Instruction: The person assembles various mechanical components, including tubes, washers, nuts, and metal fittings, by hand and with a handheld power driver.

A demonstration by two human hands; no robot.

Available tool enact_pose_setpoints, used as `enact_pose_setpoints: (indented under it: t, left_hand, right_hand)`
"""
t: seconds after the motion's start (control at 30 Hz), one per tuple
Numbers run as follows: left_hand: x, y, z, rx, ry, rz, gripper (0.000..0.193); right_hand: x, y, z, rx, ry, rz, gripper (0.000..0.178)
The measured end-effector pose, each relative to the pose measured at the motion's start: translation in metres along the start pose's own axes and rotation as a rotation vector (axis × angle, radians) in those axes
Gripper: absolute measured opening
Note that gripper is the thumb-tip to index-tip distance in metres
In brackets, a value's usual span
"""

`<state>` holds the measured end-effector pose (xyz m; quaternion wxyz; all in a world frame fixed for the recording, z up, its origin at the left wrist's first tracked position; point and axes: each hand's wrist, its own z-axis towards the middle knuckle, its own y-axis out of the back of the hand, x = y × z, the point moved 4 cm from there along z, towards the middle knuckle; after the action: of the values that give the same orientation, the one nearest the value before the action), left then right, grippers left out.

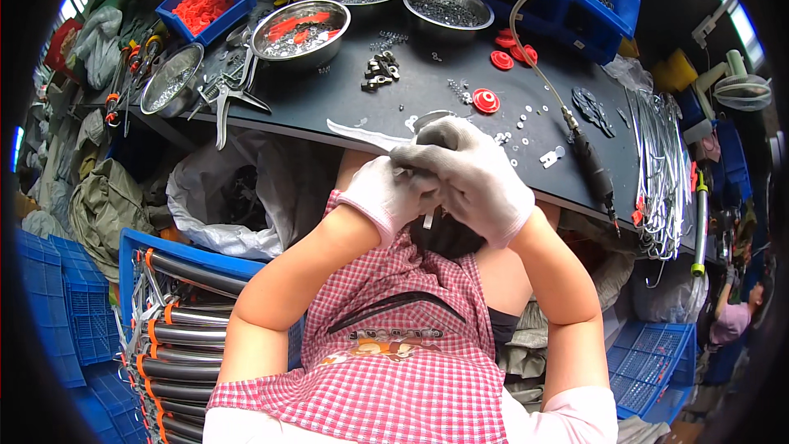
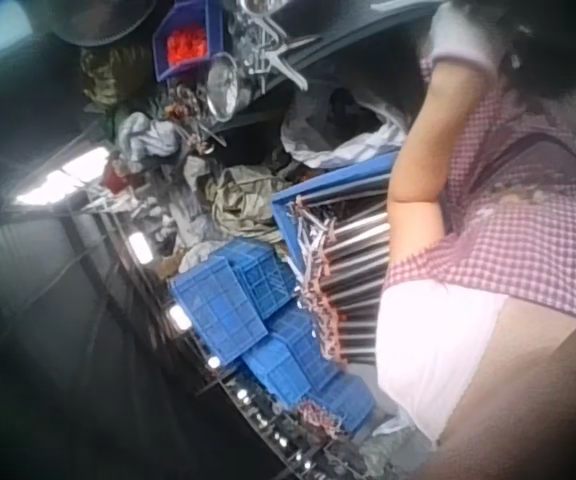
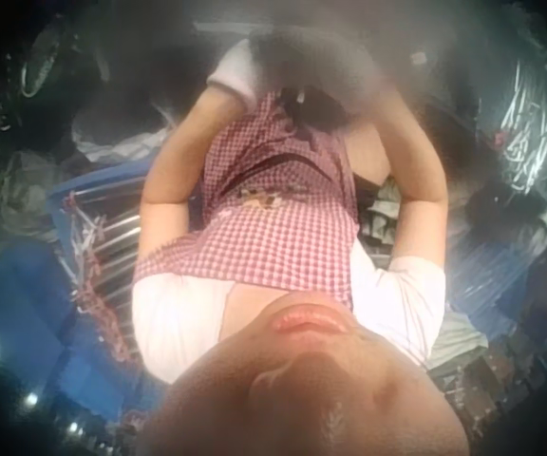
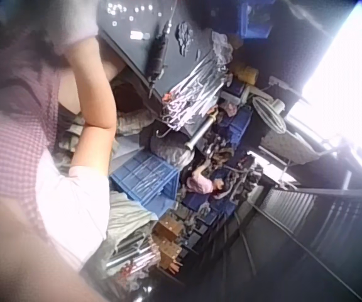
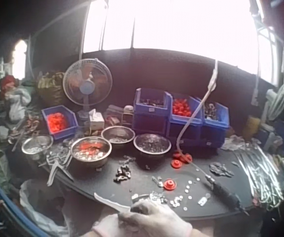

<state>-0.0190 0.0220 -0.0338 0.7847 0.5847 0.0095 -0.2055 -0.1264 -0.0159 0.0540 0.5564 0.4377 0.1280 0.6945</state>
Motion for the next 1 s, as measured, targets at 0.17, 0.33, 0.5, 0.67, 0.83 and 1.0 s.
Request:
enact_pose_setpoints:
  t: [0.17, 0.33, 0.5, 0.67, 0.83, 1.0]
  left_hand:
    - [-0.03, 0.044, -0.003, -0.297, -0.12, -0.306, 0.084]
    - [-0.043, 0.047, 0.009, -0.377, -0.367, -0.216, 0.1]
    - [-0.056, 0.045, 0.025, -0.194, -0.376, -0.108, 0.105]
    - [-0.044, 0.03, 0.017, -0.144, -0.268, -0.226, 0.094]
    - [-0.008, 0.025, -0.043, -0.099, 0.115, -0.745, 0.074]
    - [0.016, 0.02, -0.066, -0.09, 0.384, -0.84, 0.073]
  right_hand:
    - [-0.011, 0.058, -0.022, -0.309, -0.12, -0.089, 0.016]
    - [0.015, 0.051, -0.035, -0.221, 0.0, -0.501, 0.018]
    - [0.014, 0.052, -0.043, -0.105, -0.095, -0.681, 0.009]
    - [-0.006, 0.072, -0.066, -0.206, -0.401, -0.077, 0.039]
    - [-0.081, 0.18, -0.185, -0.555, -0.817, -0.727, 0.021]
    - [-0.133, 0.347, -0.309, -0.11, -1.813, -1.182, 0.037]
